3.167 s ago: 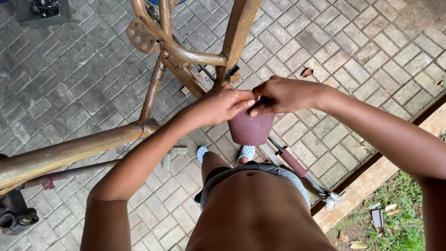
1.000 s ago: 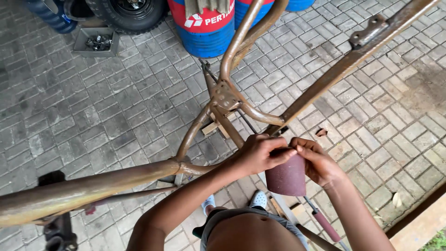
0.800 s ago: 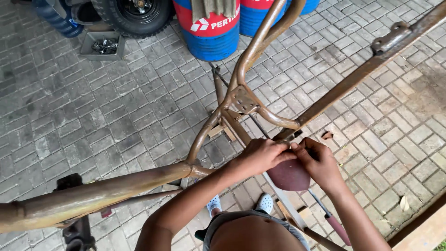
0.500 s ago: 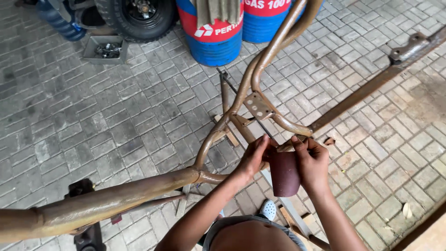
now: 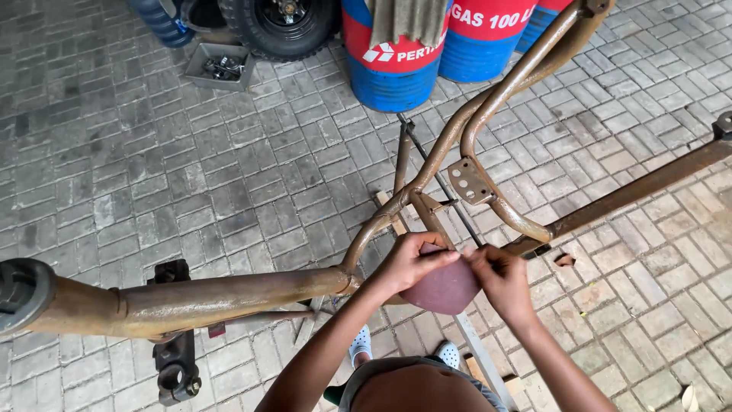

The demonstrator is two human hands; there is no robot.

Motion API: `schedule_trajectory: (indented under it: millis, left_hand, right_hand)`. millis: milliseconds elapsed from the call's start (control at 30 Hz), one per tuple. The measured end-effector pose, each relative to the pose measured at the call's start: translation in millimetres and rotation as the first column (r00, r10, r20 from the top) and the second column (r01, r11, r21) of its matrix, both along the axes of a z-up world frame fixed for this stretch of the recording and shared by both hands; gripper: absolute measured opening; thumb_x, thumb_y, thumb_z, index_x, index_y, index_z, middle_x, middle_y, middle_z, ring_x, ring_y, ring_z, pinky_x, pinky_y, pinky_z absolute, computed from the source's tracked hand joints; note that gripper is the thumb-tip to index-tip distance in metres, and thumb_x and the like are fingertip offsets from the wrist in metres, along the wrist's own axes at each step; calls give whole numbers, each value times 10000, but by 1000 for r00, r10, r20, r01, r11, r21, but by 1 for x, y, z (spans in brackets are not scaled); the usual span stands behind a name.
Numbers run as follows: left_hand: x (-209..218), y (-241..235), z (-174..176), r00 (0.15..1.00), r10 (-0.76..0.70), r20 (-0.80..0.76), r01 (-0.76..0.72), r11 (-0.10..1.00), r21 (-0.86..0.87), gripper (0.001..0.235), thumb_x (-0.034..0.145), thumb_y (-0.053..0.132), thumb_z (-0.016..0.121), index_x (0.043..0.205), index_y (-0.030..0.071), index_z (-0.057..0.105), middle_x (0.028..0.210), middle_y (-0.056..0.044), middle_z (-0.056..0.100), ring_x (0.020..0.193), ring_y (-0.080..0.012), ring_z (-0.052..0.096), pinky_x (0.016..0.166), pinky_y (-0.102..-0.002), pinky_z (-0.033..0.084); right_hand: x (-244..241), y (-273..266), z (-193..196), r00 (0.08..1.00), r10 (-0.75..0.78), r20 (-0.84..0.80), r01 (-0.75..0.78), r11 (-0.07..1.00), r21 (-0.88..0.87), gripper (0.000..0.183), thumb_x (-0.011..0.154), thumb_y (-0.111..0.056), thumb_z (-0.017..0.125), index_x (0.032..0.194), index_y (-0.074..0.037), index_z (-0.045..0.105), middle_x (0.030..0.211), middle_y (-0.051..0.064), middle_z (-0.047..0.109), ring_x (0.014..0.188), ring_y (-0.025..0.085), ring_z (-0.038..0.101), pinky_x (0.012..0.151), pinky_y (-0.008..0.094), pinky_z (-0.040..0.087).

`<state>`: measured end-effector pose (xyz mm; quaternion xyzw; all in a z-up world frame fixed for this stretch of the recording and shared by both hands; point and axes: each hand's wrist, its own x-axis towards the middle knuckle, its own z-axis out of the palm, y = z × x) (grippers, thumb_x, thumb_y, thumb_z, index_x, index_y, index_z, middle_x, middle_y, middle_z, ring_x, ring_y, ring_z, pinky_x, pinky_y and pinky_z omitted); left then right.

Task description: The person uses a piece of sandpaper to smooth the surface of a rusty metal frame. They rub the sandpaper back and forth along the curved bars and joints of the structure, focusing on removing rust and smoothing the metal.

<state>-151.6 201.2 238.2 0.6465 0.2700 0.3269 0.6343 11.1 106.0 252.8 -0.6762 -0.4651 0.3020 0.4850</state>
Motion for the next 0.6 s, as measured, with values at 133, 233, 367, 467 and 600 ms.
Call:
schedule_trajectory:
  millis: [133,233,367,467,600]
  left_hand:
    - [-8,2,-21,994,-42,-98,55,990,134,138,871,238,791,865,115,728,626,-10,580,599,-111,442,555,-271,328]
    - [-1,-11,-14,991,-27,-132,50,984,173,121,920,226,764,891,117,721,655,-25,609,593,-110,452,561,-264,354]
    - [8,-23,3,997,-72,-35,76,991,111,139,886,218,808,878,104,727,705,-54,647,615,-117,472,594,-269,373]
    - [13,-24,3,995,-102,-18,103,993,49,150,883,239,816,875,113,735,739,-54,664,659,-150,508,643,-292,395]
    - [24,-22,2,985,-161,-69,165,984,69,166,909,248,787,838,107,733,743,-64,679,684,-172,543,677,-324,433]
  right_hand:
    - [3,2,61,924,348,-156,-368,921,-127,317,939,-260,719,712,-44,768,553,2,600,555,115,508,581,262,425]
    - [8,5,72,813,490,-314,-547,828,-124,182,855,-158,813,744,-14,804,603,13,635,591,122,527,597,274,419]
    - [25,6,54,720,536,-440,-668,707,-232,177,850,-144,835,750,0,808,661,29,686,614,142,544,631,298,433]
    - [40,15,56,677,614,-406,-726,647,-232,235,897,-160,797,726,2,806,654,27,678,607,126,535,621,289,431]
    - [62,32,59,644,708,-290,-764,575,-293,317,932,-228,750,690,-26,782,609,9,632,569,120,512,591,279,413]
